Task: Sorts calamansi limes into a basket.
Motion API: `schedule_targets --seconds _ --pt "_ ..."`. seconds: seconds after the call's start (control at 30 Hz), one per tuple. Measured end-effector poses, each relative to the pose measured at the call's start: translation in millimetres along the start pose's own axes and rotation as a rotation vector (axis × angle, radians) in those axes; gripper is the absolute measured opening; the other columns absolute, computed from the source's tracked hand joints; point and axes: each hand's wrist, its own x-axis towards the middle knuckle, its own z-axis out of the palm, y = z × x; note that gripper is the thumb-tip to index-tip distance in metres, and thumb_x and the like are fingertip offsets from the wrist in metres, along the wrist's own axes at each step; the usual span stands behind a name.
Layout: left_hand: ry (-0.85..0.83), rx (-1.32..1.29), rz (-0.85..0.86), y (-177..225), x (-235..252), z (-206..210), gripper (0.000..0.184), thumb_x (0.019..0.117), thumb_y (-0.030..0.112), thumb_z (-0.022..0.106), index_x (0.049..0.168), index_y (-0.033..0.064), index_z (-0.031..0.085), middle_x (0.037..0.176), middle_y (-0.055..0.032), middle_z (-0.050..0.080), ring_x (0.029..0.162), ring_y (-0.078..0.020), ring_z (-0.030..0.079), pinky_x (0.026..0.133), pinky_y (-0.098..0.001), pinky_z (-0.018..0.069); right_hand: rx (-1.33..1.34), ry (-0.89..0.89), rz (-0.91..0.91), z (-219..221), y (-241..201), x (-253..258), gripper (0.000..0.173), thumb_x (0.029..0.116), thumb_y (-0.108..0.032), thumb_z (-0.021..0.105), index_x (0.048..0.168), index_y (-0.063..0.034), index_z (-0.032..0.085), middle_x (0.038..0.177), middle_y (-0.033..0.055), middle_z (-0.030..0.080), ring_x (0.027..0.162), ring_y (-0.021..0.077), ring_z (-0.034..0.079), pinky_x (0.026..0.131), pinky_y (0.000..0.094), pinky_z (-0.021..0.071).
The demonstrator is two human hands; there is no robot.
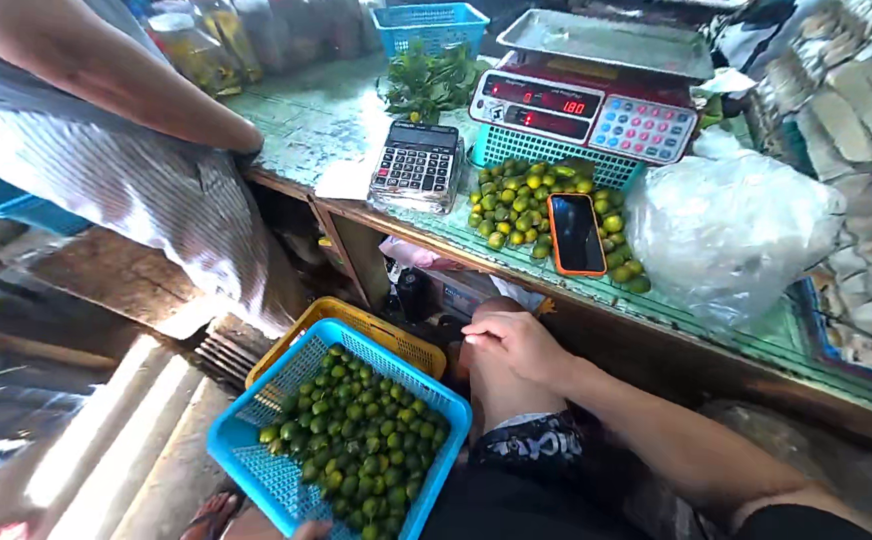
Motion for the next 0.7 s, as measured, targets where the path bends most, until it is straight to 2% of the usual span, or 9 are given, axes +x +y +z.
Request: schedule_targets --seconds 0.07,0.13,0.17,0.23,0.3,0.4,0.5,0.6,0.7 --pt "0.027 -0.046 -0.019 2.0 -2.3 3.4 0.021 0.0848 0.001 0.048 0.101 0.009 0.058 0.081 -0.0032 0.073 0.072 -0.0142 0.072 0.063 -0.0362 0.0621 -0.037 0.065 0.008 -10.8 4.3 -7.7 0.031 0.1012 -0.029 0.063 0.091 -0.0028 0.074 0.083 0.0079 0.072 0.078 0.0155 0.069 0.076 0.033 0.058" --pt "0.04 -0.072 0.012 5.9 -9.0 11.9 0.02 0.0855 0.0 0.046 0.099 0.0101 0.058 0.077 -0.0016 0.073 0.068 -0.0123 0.072 0.061 -0.0335 0.0619 -0.082 0.16 -0.046 -24.5 9.5 -8.6 0.044 0.1001 -0.032 0.064 0.067 -0.0029 0.058 0.064 0.0076 0.058 0.064 0.0183 0.06 0.065 0.0365 0.0524" --pt "0.036 -0.091 0.029 8.8 -13.1 15.9 0.021 0.086 0.0 0.045 0.099 0.0103 0.058 0.076 -0.0013 0.073 0.068 -0.0115 0.072 0.06 -0.0322 0.0621 -0.102 0.185 -0.068 -32.6 12.0 -6.5 0.049 0.101 -0.032 0.063 0.061 -0.0047 0.052 0.06 0.0058 0.054 0.064 0.0178 0.059 0.068 0.0367 0.0515" --pt "0.029 -0.124 0.06 15.6 -20.4 22.7 0.021 0.0873 -0.001 0.043 0.097 0.0102 0.059 0.076 -0.0012 0.073 0.067 -0.0108 0.072 0.06 -0.0307 0.0621 -0.163 0.191 -0.084 -47.3 14.6 -0.3 0.052 0.103 -0.033 0.059 0.059 -0.0064 0.052 0.061 0.0042 0.055 0.07 0.018 0.061 0.077 0.0384 0.052" --pt "0.036 -0.132 0.085 21.2 -25.1 26.1 0.022 0.0854 -0.002 0.044 0.098 0.0094 0.059 0.076 -0.0017 0.073 0.067 -0.0113 0.072 0.06 -0.0311 0.0621 -0.23 0.153 -0.053 -56.2 16.4 5.5 0.046 0.1038 -0.036 0.057 0.07 -0.0064 0.065 0.073 0.0053 0.065 0.081 0.0201 0.065 0.082 0.0412 0.0533" --pt "0.059 -0.111 0.101 30.1 -30.7 33.3 0.024 0.0846 -0.004 0.047 0.104 0.0077 0.055 0.076 -0.0021 0.072 0.065 -0.0111 0.071 0.057 -0.0312 0.0617 -0.29 0.022 0.09 -65.3 19.2 23.8 0.024 0.1014 -0.029 0.062 0.103 -0.0103 0.078 0.102 0.0098 0.071 0.099 0.0265 0.068 0.089 0.049 0.057" --pt "0.076 -0.069 0.091 34.4 -29.9 41.8 0.026 0.0844 -0.003 0.048 0.108 0.0053 0.054 0.079 -0.0046 0.071 0.066 -0.0125 0.071 0.057 -0.0325 0.0614 -0.338 0.036 0.21 -68.4 27.4 58.0 0.024 0.0993 -0.021 0.068 0.119 -0.01 0.074 0.121 0.0172 0.067 0.109 0.0345 0.067 0.095 0.055 0.056" --pt "0.086 -0.045 0.07 36.6 -28.2 53.3 0.029 0.0834 -0.003 0.05 0.111 0.0037 0.054 0.082 -0.0068 0.07 0.067 -0.0142 0.071 0.057 -0.0341 0.0613 -0.51 0.036 0.227 -62.9 32.4 102.6 0.03 0.0987 -0.018 0.065 0.127 -0.0109 0.07 0.13 0.0195 0.063 0.121 0.0398 0.061 0.102 0.0581 0.05" --pt "0.08 -0.059 0.025 39.6 -23.6 67.0 0.027 0.0846 -0.003 0.049 0.111 0.0024 0.053 0.082 -0.0098 0.069 0.067 -0.0174 0.07 0.057 -0.0358 0.0606 -0.76 -0.396 0.404 -60.1 -0.4 152.5 0.041 0.1046 -0.009 0.053 0.146 -0.0078 0.055 0.151 0.0247 0.047 0.135 0.0452 0.049 0.106 0.0604 0.0442"
